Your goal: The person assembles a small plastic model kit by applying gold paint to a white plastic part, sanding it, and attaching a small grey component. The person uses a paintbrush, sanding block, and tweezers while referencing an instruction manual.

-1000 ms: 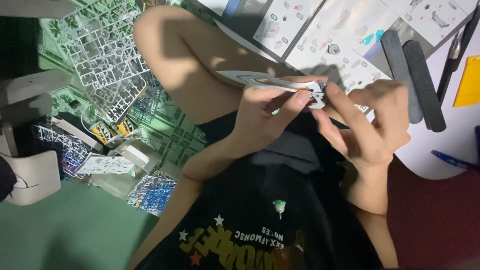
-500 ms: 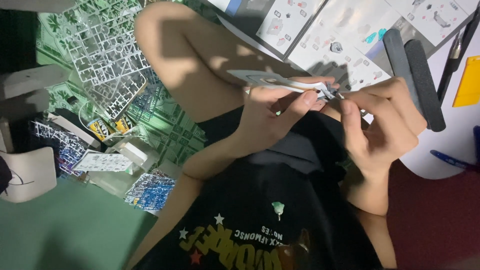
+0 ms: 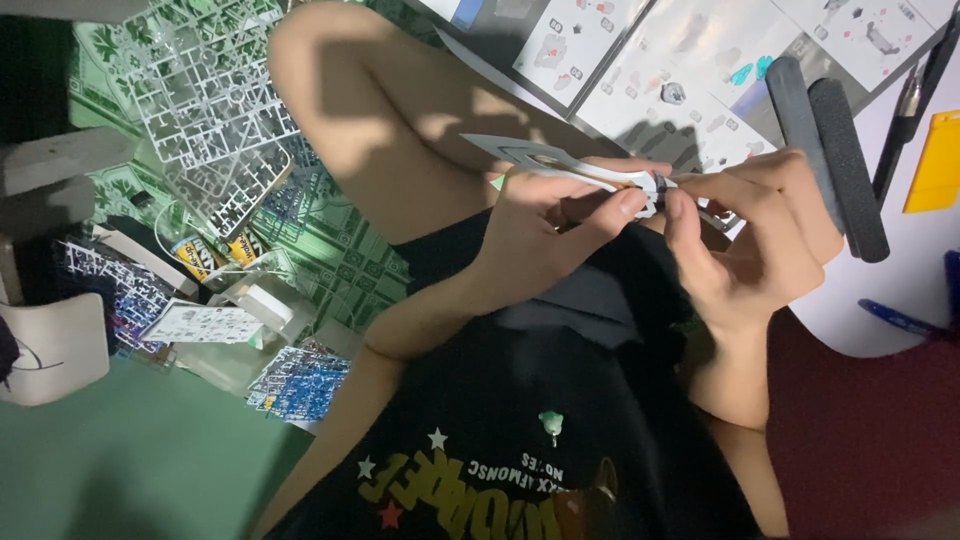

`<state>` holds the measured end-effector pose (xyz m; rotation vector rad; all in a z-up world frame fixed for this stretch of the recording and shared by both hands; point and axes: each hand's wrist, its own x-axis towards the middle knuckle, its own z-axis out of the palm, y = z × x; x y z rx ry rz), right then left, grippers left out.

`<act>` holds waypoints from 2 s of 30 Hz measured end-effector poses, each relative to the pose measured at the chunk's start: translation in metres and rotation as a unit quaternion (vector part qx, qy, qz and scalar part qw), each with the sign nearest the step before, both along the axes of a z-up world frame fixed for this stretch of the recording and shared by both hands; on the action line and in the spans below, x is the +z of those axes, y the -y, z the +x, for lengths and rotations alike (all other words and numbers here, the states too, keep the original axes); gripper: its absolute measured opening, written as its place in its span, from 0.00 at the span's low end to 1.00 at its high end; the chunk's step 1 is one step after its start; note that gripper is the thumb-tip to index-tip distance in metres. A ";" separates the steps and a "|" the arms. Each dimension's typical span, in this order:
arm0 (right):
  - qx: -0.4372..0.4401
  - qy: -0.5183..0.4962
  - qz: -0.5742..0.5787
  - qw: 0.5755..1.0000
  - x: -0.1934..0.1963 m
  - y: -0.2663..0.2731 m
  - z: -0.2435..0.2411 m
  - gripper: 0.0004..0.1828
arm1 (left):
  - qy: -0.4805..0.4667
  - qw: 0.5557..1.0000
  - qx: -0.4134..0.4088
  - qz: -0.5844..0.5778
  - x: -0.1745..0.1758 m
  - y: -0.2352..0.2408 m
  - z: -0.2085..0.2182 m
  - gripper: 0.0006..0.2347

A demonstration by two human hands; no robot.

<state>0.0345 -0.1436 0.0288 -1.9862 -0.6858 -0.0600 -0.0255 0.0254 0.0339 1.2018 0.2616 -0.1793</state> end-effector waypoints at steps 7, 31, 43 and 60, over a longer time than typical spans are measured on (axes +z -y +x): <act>0.020 0.066 -0.019 0.997 0.000 0.005 -0.005 0.19 | 0.034 0.998 0.029 0.045 -0.006 0.003 -0.003 0.08; 0.010 0.013 0.026 1.000 -0.015 0.011 -0.006 0.18 | 0.043 0.998 0.003 0.041 0.000 0.000 0.001 0.10; -0.084 -0.043 -0.224 0.970 -0.019 0.053 -0.003 0.18 | -0.003 0.993 0.114 0.042 -0.041 -0.029 -0.004 0.09; 0.058 0.058 -0.275 0.958 -0.012 -0.015 0.042 0.15 | -0.034 0.994 0.087 0.049 -0.012 -0.026 0.015 0.08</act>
